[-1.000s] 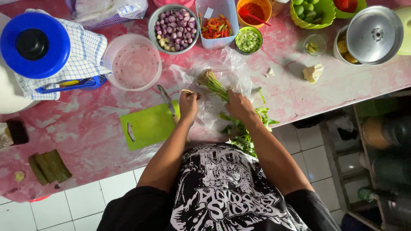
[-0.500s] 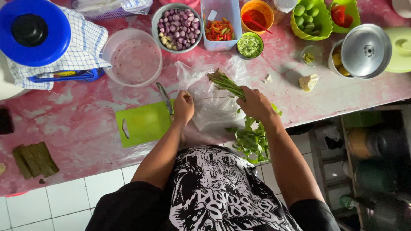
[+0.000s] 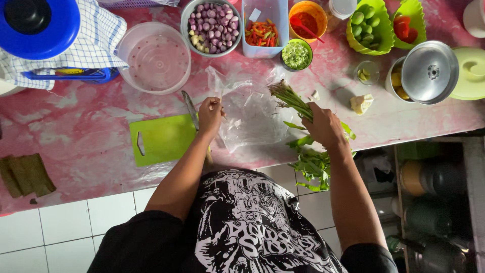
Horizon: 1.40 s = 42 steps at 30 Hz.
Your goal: The person chops green vegetables on a cutting board using a knife and then picks leaves off a bunch of herbs, placing the leaves into a plastic bag.
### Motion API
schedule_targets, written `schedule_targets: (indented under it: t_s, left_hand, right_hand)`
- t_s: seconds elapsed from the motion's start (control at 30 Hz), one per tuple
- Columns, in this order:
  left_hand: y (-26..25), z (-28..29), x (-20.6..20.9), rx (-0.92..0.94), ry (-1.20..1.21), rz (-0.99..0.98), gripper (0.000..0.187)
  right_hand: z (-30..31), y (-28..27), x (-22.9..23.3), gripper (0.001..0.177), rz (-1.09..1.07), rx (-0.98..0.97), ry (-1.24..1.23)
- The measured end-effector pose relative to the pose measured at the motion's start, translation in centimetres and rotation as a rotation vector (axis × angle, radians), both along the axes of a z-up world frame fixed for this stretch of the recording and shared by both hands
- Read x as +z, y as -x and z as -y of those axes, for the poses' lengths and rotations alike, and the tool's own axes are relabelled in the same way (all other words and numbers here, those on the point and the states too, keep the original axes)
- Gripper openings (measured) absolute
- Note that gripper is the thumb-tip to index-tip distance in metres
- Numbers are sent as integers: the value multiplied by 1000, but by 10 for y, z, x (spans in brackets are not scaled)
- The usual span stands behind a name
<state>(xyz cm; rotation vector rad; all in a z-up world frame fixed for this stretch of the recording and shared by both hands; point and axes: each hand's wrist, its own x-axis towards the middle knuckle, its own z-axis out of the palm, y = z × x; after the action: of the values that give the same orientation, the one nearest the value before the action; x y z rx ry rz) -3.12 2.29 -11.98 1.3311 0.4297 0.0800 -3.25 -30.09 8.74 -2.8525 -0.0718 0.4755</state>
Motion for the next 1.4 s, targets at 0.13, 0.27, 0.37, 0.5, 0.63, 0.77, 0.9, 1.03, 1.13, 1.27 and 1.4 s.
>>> schedule_targets:
  t_s: [0.13,0.27,0.37,0.5,0.63,0.77,0.9,1.03,1.13,1.27,1.4]
  left_hand:
    - [7,-3,-20,-208,-422,117,15]
    - [5,-4,-28,-261,-830,241,18]
    - [3,-10,-1,-239,-1203,120,15]
    - [2,1,42,-159,-1255,18,18]
    - [3,38,63,-138,-1218,175,29]
    - [8,90,80,-181,-1145,383,48]
    - [13,130,85,-392,-1148,371,47]
    - [15,143,83,-541,-1178,279,54]
    - [22,135,82,-557,-1165,230,57]
    - [26,126,79,-548,-1125,197,58]
    - [32,118,76,-557,-1110,165,59]
  right_hand:
    - [7,-7,3,46,14,48,-78]
    - [14,-13,8,36,-30,44,-84]
    - [15,-19,2,34,-28,31,-130]
    - [27,-21,-27,37,-63,8,-251]
    - [50,-26,-64,41,-87,-73,-337]
    - [68,-28,-94,45,-22,-64,-410]
    - [74,-30,-120,47,46,-51,-452]
    - [77,-33,-145,41,353,87,-433]
    - [82,-39,-156,41,410,-104,-525]
    - [84,-49,-157,45,487,-264,-471]
    - [84,-63,-147,48,453,-124,-435]
